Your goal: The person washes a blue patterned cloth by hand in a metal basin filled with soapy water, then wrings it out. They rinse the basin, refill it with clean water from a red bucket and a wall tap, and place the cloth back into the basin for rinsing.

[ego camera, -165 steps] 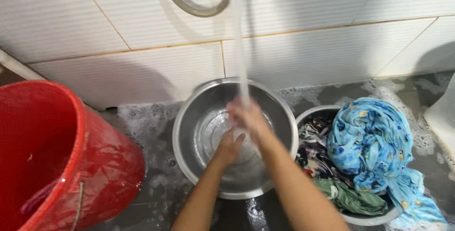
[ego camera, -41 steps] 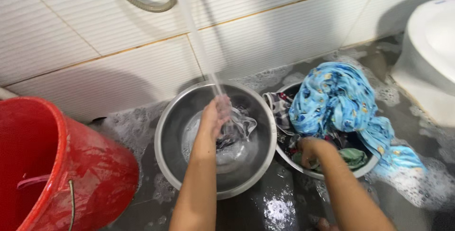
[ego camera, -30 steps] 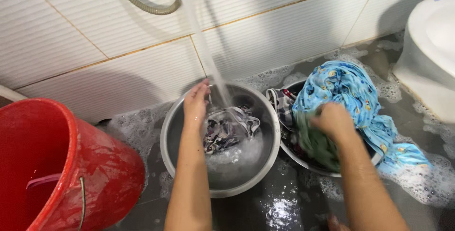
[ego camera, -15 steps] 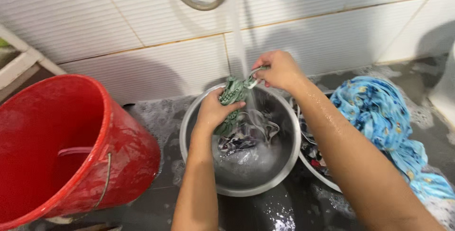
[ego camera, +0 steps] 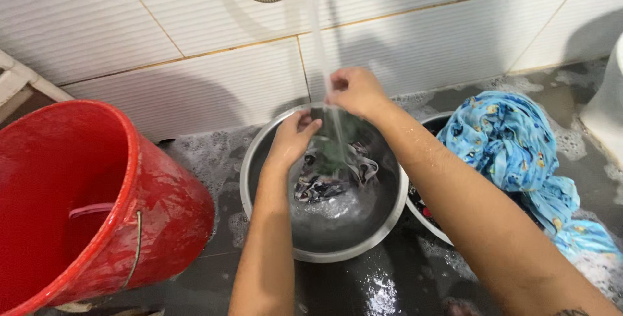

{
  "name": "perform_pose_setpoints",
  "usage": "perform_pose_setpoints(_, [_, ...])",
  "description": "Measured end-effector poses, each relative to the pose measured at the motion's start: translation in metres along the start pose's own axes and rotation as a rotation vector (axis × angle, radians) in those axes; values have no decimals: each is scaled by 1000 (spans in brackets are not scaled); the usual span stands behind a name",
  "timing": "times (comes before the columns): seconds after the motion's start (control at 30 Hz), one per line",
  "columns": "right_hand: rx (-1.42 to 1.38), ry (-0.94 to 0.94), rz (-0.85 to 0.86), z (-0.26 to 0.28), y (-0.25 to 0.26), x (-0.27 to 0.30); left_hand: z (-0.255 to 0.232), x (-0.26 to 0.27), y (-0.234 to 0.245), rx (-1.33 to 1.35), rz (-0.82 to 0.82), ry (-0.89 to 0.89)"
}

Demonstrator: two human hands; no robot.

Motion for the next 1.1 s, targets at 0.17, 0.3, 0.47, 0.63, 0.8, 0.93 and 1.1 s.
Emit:
perform_pose_setpoints(0.17, [-348,-79,-31,-5,-1,3,0,-16,-15,73,-29,-1])
perform_pose_setpoints(0.3, [-486,-274,79,-3,-10,13,-12,-13,-17,116,-56,-29])
perform_pose_setpoints(0.47, [-626,-377,107,-3,-28,14,-1,-17,-17,218,-86,81])
perform_pose_setpoints(0.63, [-491,-437,104,-39,-24,28,5,-13,-33,178,-178,-24])
perform_pose_setpoints(0.8, [843,-228,161,-140,59,99,17,-2,-60,-75,-146,9])
perform_pose_setpoints(0.93, [1110,-449,728,-194,71,188,41,5,-72,-412,54,234])
perform_pose_setpoints(1.1, [1253,-221,532,-143,66,219,53,10,-74,-606,126,362])
Point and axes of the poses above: each hand's wrist, its own x-axis away from the middle knuckle, its own y-axis out of the back of the hand, z = x × y, the point moved 4 cm from there along -x, towards the middle knuckle, and after that the axes turned 10 degrees about y, right-handed, at the moved point
